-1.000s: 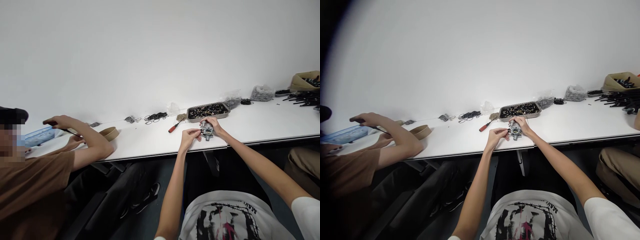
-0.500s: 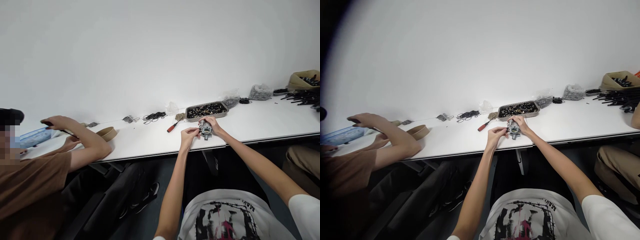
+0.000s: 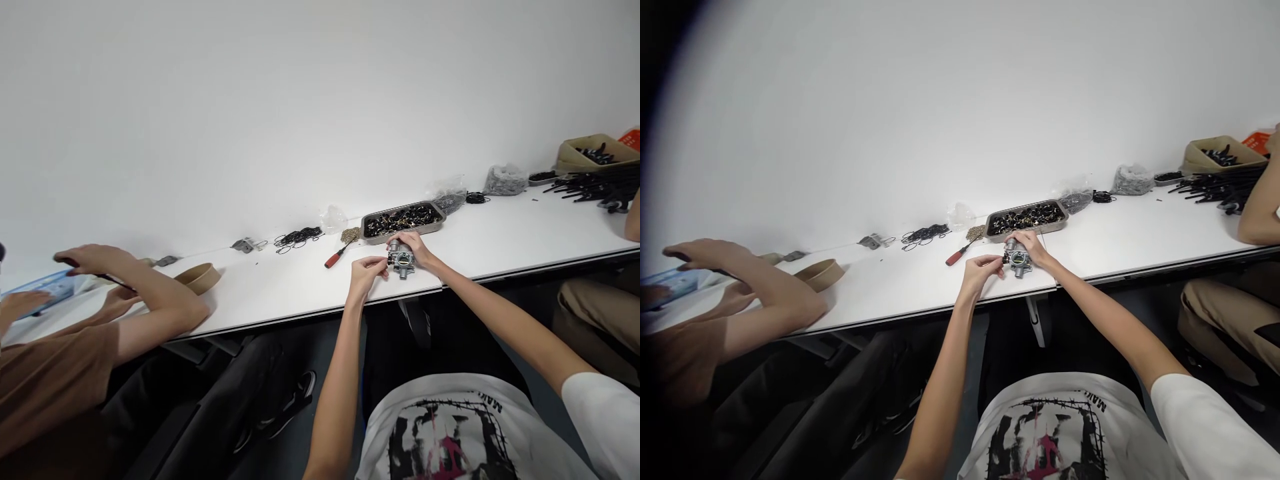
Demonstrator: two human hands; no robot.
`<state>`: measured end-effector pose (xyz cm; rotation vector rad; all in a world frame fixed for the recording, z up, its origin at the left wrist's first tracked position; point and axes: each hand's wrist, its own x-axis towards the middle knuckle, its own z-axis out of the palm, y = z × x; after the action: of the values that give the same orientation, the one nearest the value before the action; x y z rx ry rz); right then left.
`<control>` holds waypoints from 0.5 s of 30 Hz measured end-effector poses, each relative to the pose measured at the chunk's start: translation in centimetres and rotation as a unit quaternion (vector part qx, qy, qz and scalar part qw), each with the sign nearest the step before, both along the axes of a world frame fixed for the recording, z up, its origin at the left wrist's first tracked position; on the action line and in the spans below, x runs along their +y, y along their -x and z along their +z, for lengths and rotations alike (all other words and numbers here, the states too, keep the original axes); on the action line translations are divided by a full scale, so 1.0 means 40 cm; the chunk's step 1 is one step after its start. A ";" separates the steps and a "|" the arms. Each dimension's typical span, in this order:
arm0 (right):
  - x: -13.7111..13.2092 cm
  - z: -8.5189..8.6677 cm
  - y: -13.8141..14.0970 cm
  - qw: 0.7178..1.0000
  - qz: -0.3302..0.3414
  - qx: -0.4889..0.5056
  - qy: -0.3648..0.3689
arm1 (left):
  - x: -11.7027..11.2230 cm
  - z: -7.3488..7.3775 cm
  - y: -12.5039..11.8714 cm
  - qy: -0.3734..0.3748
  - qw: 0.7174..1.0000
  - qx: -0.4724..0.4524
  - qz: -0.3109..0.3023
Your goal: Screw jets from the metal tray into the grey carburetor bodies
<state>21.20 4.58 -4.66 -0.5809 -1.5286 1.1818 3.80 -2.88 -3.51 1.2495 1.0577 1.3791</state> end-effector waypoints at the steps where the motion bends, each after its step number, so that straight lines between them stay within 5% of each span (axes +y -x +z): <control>1: 0.000 0.000 0.000 1.000 -0.004 -0.004 -0.001 | -0.002 0.007 0.000 0.001 1.000 0.014 -0.001; 7: 0.003 0.000 0.000 1.000 0.003 -0.005 -0.021 | -0.012 0.035 0.002 0.003 0.998 0.057 0.009; 15: 0.011 -0.006 0.001 0.999 -0.004 -0.007 -0.034 | -0.020 0.018 0.014 0.004 1.000 0.013 -0.023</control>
<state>21.18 5.00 -4.88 -0.5499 -1.5706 1.1176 3.24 -3.67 -2.78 1.2811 1.0463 1.3252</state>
